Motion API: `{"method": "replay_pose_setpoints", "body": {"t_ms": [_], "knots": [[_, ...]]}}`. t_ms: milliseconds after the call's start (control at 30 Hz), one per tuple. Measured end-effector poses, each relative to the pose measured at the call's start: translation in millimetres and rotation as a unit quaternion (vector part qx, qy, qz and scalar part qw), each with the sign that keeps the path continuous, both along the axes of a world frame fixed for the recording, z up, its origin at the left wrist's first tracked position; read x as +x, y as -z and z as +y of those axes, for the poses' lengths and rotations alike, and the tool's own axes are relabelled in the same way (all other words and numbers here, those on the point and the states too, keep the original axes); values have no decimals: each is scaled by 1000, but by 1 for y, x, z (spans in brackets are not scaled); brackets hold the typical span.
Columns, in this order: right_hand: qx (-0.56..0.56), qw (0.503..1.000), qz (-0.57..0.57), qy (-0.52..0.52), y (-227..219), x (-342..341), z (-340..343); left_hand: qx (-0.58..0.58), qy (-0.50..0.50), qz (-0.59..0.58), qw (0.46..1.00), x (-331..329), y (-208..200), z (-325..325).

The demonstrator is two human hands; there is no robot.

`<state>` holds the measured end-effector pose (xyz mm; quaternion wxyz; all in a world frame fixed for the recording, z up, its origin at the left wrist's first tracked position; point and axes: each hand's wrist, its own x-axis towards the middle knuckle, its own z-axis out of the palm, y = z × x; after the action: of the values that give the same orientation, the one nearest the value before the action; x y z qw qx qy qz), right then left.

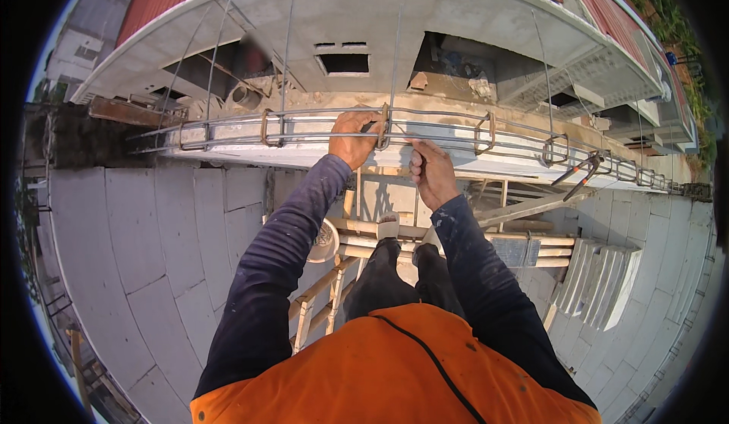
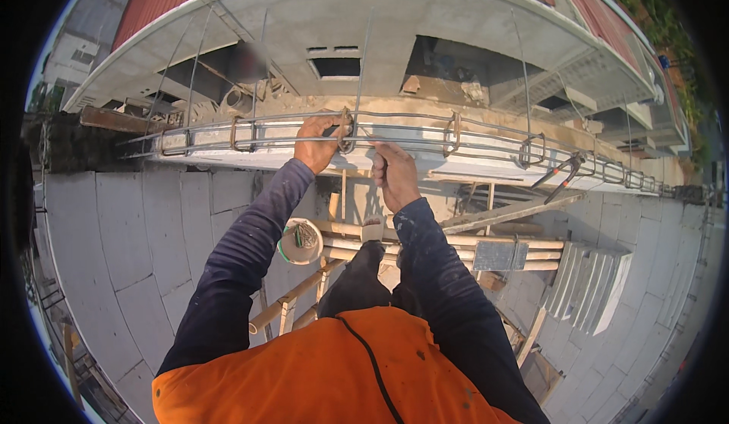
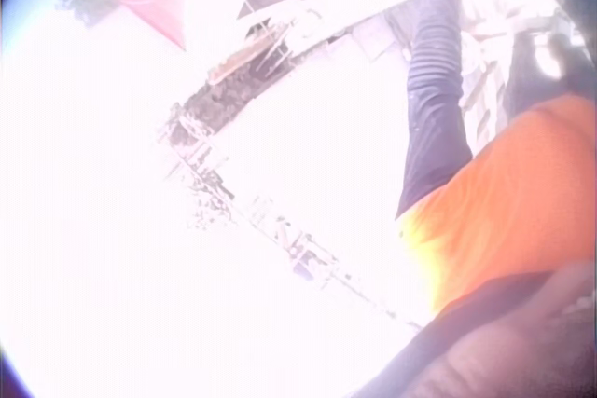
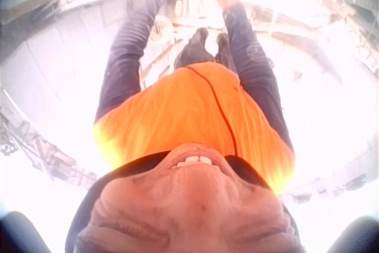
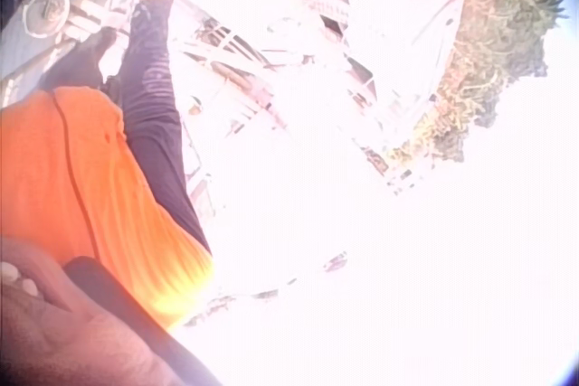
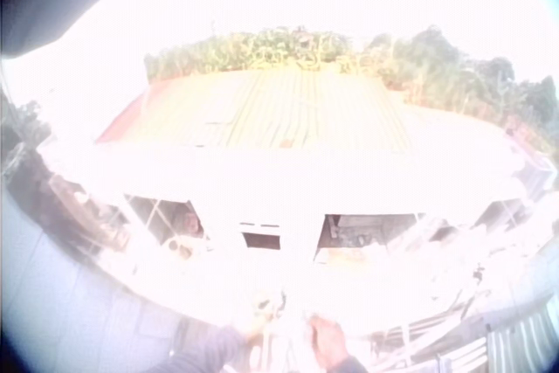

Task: The person uses pliers to twist and secure metal wires around reinforcement bars on a building roof.

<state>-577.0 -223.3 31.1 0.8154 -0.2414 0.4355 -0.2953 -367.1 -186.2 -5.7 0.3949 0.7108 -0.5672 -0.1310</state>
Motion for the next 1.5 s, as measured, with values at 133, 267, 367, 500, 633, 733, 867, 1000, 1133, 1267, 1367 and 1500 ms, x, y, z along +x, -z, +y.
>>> {"method": "replay_pose_setpoints", "body": {"t_ms": [133, 267, 367, 500, 633, 733, 867, 1000, 1133, 1267, 1367, 1500], "knots": [[4, 1000, -14, -2, -4, 3, 1, 11, 1, -9, 1000, -2, 3, -3], [-31, 999, 12, -9, -3, 8, 2, 33, 24, 11, 999, -2, -3, -2], [-78, 995, 56, -33, -9, 15, 3, 6, 84, 2, 996, -4, -18, 4], [-124, 983, 107, -87, -10, 20, 6, 1, 119, -33, 992, 2, -24, 12], [-171, 968, 130, -127, -12, 21, 7, 2, 117, -34, 993, 6, -12, 13], [-170, 969, 116, -136, -13, 21, 1, 37, 131, -51, 989, 10, -3, 9], [-204, 965, 142, -86, -5, 18, -12, -7, 117, -65, 991, 2, 4, -3], [-399, 864, 303, -41, 3, 35, -31, -27, 108, -85, 990, 4, 3, -6], [-451, 822, 319, -138, 17, 52, -28, 18, 112, -79, 990, 17, -7, 18], [-405, 880, 237, -76, 32, 36, -34, -100, 120, -34, 987, 1, 12, 0], [-483, 821, 284, -107, 34, 28, -39, -180, 100, -79, 975, -8, 26, -8], [-546, 756, 317, -171, 6, 44, -17, -238, 4, -3, 971, -18, 33, 9]]}}
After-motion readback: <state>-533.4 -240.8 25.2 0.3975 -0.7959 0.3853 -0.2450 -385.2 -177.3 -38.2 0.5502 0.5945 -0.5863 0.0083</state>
